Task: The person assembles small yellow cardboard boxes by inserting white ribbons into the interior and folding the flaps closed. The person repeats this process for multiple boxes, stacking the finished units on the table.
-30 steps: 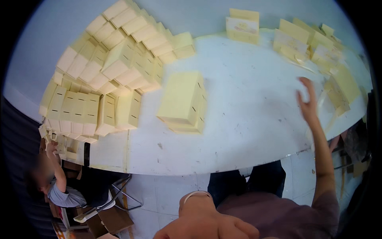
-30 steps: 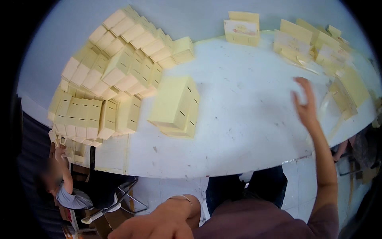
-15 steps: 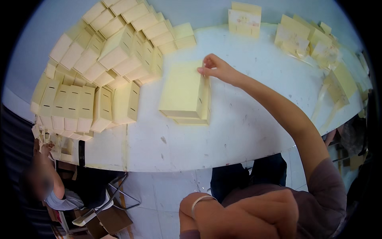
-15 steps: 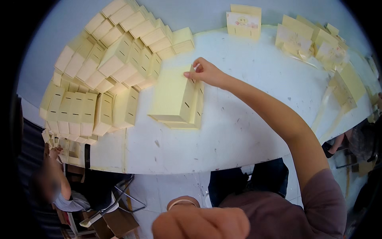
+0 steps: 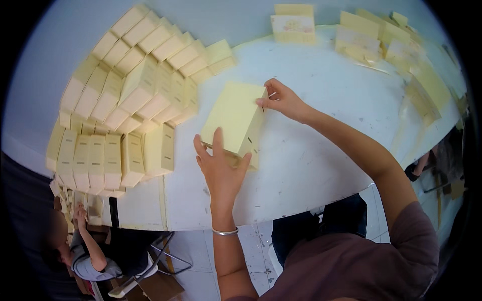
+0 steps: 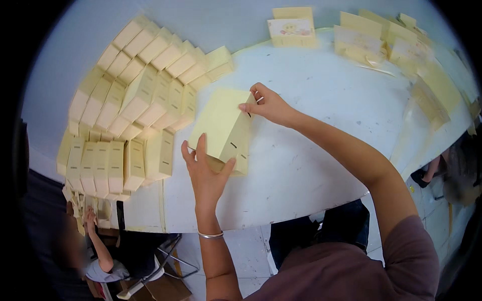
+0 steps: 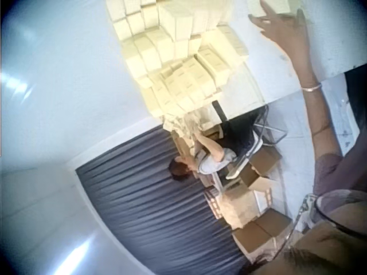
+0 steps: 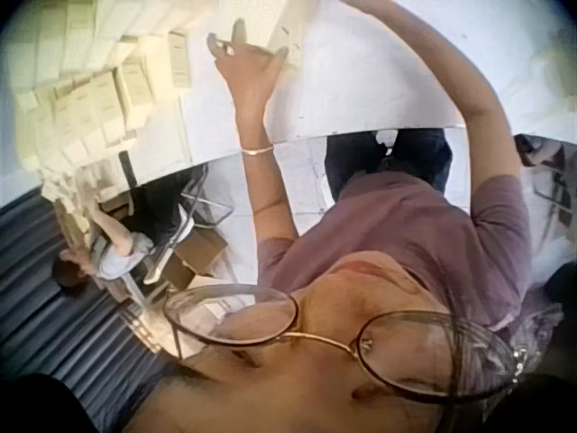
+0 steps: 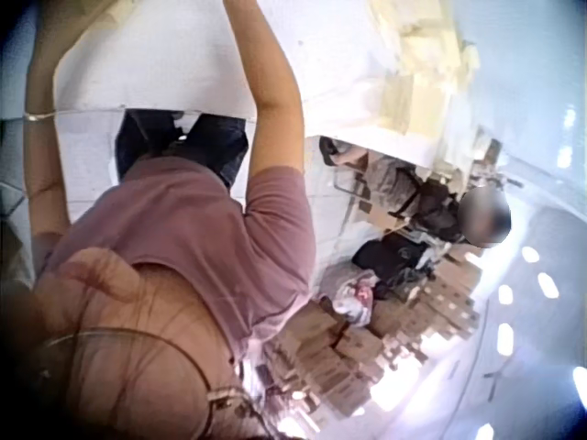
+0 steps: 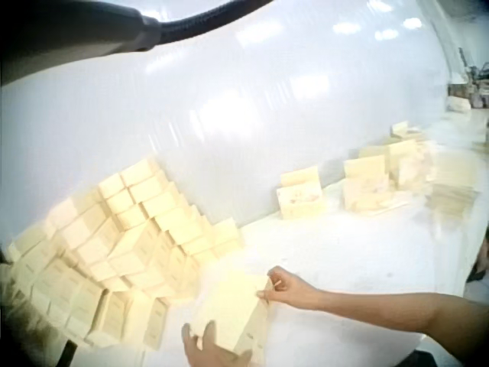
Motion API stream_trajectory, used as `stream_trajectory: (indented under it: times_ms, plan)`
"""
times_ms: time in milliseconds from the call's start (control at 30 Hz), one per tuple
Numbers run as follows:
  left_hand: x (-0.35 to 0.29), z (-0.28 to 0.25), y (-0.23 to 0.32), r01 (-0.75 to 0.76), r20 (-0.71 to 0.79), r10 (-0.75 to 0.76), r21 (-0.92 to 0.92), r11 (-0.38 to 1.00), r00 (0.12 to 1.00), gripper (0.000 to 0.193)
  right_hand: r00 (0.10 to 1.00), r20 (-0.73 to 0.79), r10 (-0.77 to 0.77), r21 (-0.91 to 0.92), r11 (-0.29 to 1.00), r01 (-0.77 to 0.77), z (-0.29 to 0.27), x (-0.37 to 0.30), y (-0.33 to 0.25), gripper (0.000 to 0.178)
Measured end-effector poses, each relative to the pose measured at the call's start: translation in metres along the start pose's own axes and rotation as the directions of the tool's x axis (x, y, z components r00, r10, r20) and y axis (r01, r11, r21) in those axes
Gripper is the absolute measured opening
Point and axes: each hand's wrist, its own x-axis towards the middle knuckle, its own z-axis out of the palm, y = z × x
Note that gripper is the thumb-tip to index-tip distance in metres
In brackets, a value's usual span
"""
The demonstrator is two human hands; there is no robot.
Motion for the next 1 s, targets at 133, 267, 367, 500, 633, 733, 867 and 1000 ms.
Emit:
stream_trajectory:
  times_ms: [133,267,367,500,633,733,867,1000]
  plan:
    - [0.006,-0.002,0.048,-0.005,0.157,0.034,-0.178,0.984,0.987,0.090,0.981,-0.184,-0.063,-0.097,0.994,0.046,-0.052,-0.041,-0.010,0.032]
    - [0.001,0.026,0.092,-0.210,0.128,0.260,-0.313,0.926,0.957,0.094,0.923,-0.363,-0.130,-0.201,0.978,0.059,-0.113,-0.097,-0.013,0.033]
    - [0.003,0.065,0.106,-0.196,0.210,0.327,-0.476,0.857,0.921,0.092,0.892,-0.445,0.072,-0.223,0.956,-0.189,-0.146,-0.132,-0.023,0.036]
    - [0.001,0.088,0.120,0.246,0.481,0.181,-0.694,0.677,0.858,0.063,0.889,-0.340,0.307,-0.002,0.945,-0.328,-0.173,-0.149,-0.054,0.035]
    - [0.004,0.083,0.127,0.462,0.741,-0.025,-0.392,0.795,0.671,0.057,0.971,-0.151,0.185,-0.554,0.798,-0.238,-0.180,-0.167,-0.041,0.032]
    - [-0.002,0.075,0.126,0.139,0.604,0.019,-0.214,0.967,0.796,0.068,0.985,0.095,0.142,-0.771,0.636,-0.017,-0.175,-0.189,-0.035,0.045]
    - [-0.015,0.078,0.120,-0.107,0.450,0.282,-0.376,0.920,0.847,0.083,0.902,0.391,0.184,-0.860,0.422,0.287,-0.174,-0.184,-0.050,0.057]
    - [-0.010,0.105,0.104,0.004,0.450,0.340,-0.608,0.794,0.826,0.094,0.827,0.451,0.337,-0.877,0.342,0.339,-0.178,-0.148,-0.066,0.061]
